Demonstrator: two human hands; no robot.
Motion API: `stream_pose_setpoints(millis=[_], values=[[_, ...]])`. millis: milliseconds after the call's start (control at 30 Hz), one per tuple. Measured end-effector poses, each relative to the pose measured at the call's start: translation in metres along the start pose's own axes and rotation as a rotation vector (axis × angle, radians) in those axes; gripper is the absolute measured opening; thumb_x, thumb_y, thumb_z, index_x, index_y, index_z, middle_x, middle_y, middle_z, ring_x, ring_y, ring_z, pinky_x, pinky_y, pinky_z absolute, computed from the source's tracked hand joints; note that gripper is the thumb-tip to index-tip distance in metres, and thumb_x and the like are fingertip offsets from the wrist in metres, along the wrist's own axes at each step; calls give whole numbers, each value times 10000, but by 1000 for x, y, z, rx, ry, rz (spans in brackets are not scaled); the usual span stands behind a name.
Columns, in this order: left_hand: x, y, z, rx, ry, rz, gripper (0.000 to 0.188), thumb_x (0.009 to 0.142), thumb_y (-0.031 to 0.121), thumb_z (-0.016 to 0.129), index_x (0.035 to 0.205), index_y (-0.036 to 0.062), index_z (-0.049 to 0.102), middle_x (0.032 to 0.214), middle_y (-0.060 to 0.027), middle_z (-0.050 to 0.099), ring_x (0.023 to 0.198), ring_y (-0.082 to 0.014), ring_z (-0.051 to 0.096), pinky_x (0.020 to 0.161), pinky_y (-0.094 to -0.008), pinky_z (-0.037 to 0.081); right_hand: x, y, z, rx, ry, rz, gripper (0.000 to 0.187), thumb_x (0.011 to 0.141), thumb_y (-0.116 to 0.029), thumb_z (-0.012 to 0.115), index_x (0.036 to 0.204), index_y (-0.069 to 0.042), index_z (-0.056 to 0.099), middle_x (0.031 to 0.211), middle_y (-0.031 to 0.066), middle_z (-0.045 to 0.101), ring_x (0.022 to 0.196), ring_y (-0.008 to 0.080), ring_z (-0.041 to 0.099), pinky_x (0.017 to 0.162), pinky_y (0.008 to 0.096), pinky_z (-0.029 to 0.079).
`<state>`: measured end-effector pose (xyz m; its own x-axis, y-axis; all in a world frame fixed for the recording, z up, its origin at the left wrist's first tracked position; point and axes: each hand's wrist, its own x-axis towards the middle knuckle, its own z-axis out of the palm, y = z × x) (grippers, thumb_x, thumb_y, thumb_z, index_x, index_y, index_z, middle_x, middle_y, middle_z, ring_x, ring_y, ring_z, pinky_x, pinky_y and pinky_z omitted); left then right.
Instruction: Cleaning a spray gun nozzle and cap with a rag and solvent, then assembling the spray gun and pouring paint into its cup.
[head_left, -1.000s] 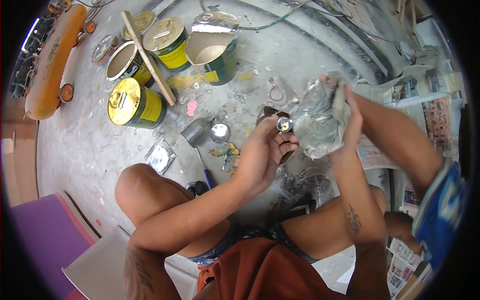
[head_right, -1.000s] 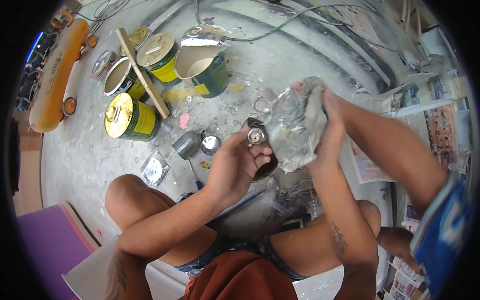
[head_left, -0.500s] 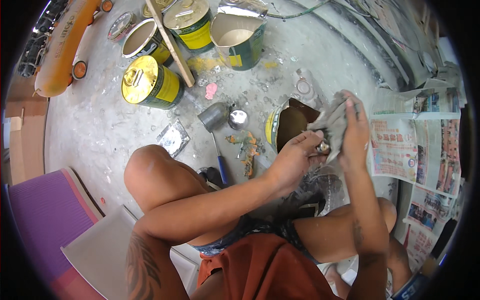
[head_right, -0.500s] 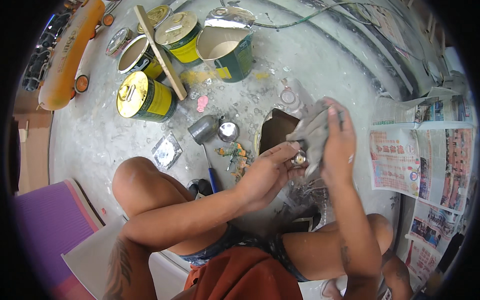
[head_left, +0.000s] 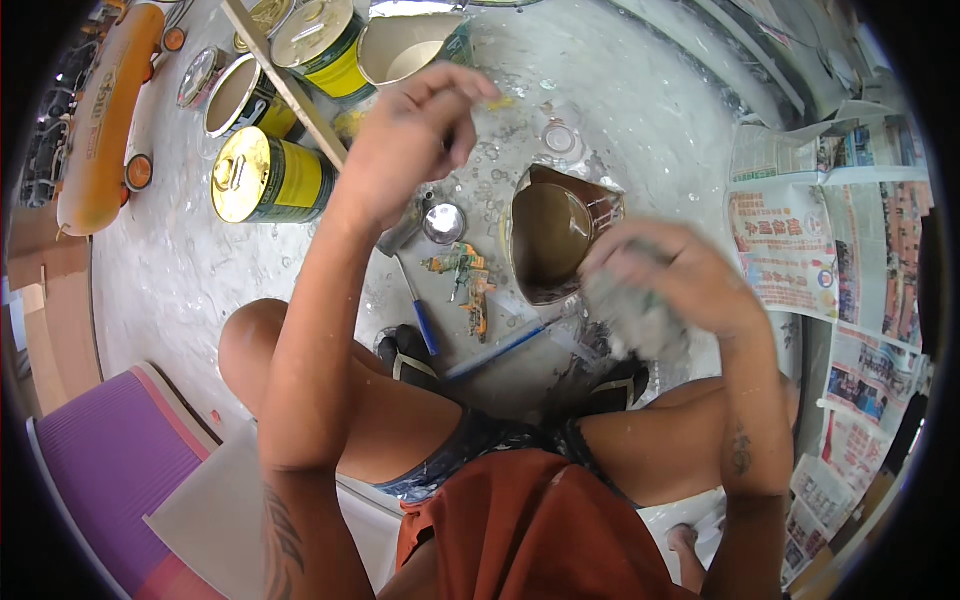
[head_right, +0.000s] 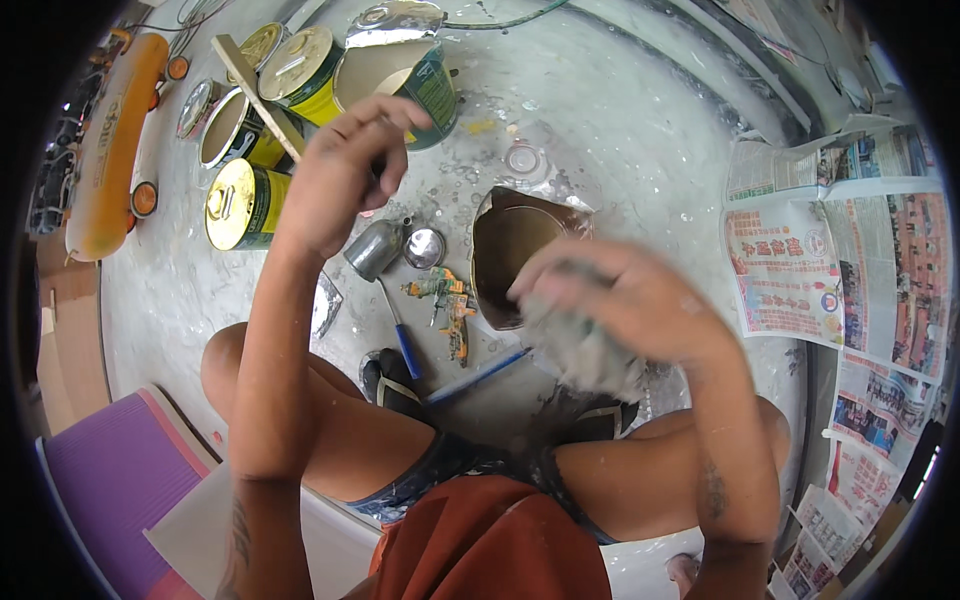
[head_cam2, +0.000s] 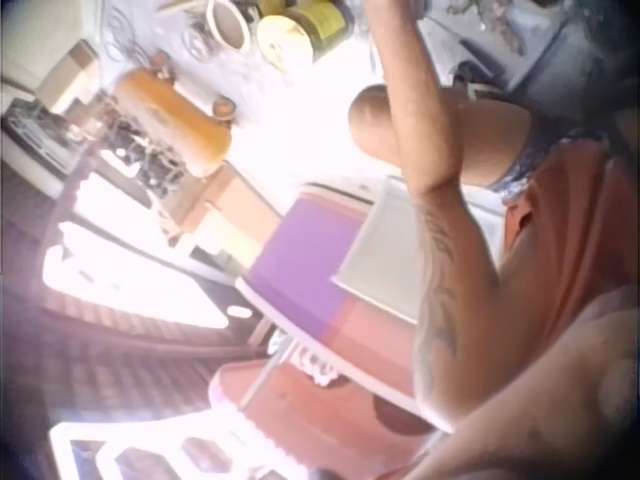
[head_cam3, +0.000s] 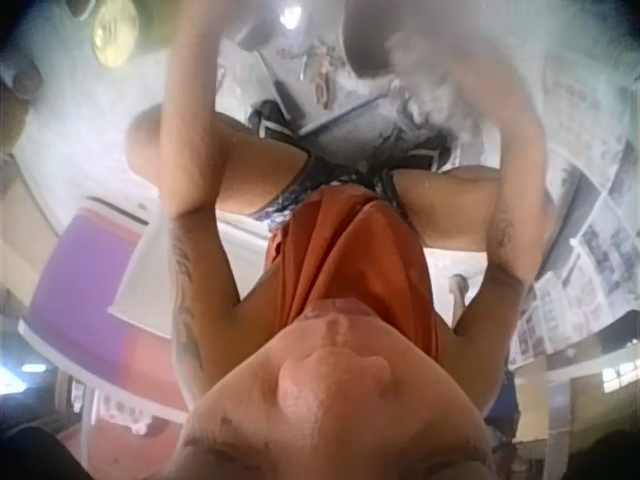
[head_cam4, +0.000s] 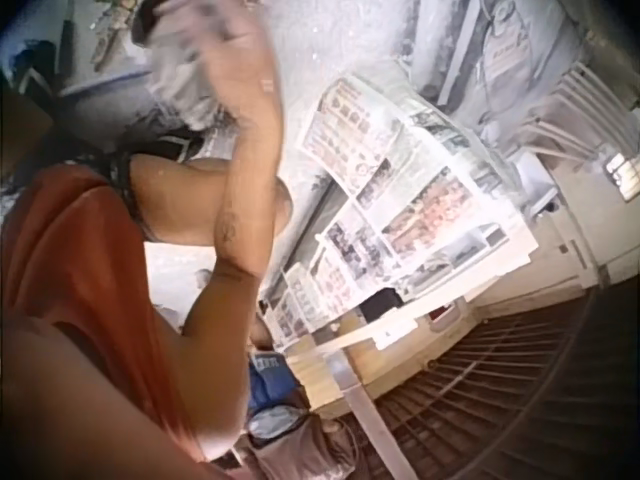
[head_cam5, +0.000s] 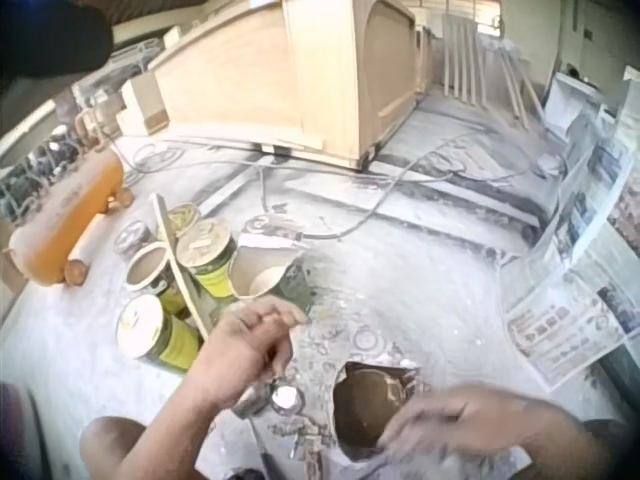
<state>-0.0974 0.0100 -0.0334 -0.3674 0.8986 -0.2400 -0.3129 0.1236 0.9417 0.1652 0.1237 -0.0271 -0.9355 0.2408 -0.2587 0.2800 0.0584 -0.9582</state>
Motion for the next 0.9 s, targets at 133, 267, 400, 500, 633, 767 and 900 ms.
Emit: stream_pose_setpoints(millis=[133,267,400,500,633,767,900], values=[[-5,-32,0,1387,113,496,123,971,99,503,1031,86,609,603,-182,548,537,-317,566,559,-425,436,-14,40,44,-291,-469,159,270,973,-243,560,1152,-49,617,1022,164,691,938,327,666,857,391,511],[-7,-26,7,1277,120,344,122,970,109,524,1054,70,602,664,-208,593,605,-393,577,597,-455,444,-49,100,74,-722,-580,315,275,945,-252,576,1082,-30,664,1018,200,695,925,407,657,816,460,524],[-20,-21,-2,1263,88,313,127,969,116,530,1030,43,615,707,-209,611,656,-361,603,617,-428,457,-53,101,74,-884,-851,484,212,861,-180,592,861,-19,730,901,204,703,863,394,675,751,465,535],[-35,-28,14,1041,-127,257,159,980,137,533,1017,24,639,727,-139,640,663,-269,629,626,-382,479,-49,94,73,-886,-786,465,127,770,-68,625,786,-25,743,893,193,709,840,366,691,708,447,546],[-70,-1,61,349,-593,-275,261,1020,187,525,937,-18,665,806,-58,653,697,-117,613,634,-284,491,-37,79,72,-799,-532,549,59,717,-64,669,726,-23,710,833,180,706,785,343,701,644,454,543],[-101,-12,79,43,-845,41,53,932,59,645,909,18,668,851,-75,631,698,-166,596,598,-276,440,-38,71,78,-911,-520,137,31,713,-65,672,688,-48,678,719,158,680,732,330,695,631,437,547],[-95,-11,83,-11,-885,20,81,933,2,598,997,12,647,998,-113,594,783,-185,598,617,-297,447,-33,58,80,-671,-637,542,46,741,-87,676,760,-46,686,752,145,680,753,323,697,648,427,554]])
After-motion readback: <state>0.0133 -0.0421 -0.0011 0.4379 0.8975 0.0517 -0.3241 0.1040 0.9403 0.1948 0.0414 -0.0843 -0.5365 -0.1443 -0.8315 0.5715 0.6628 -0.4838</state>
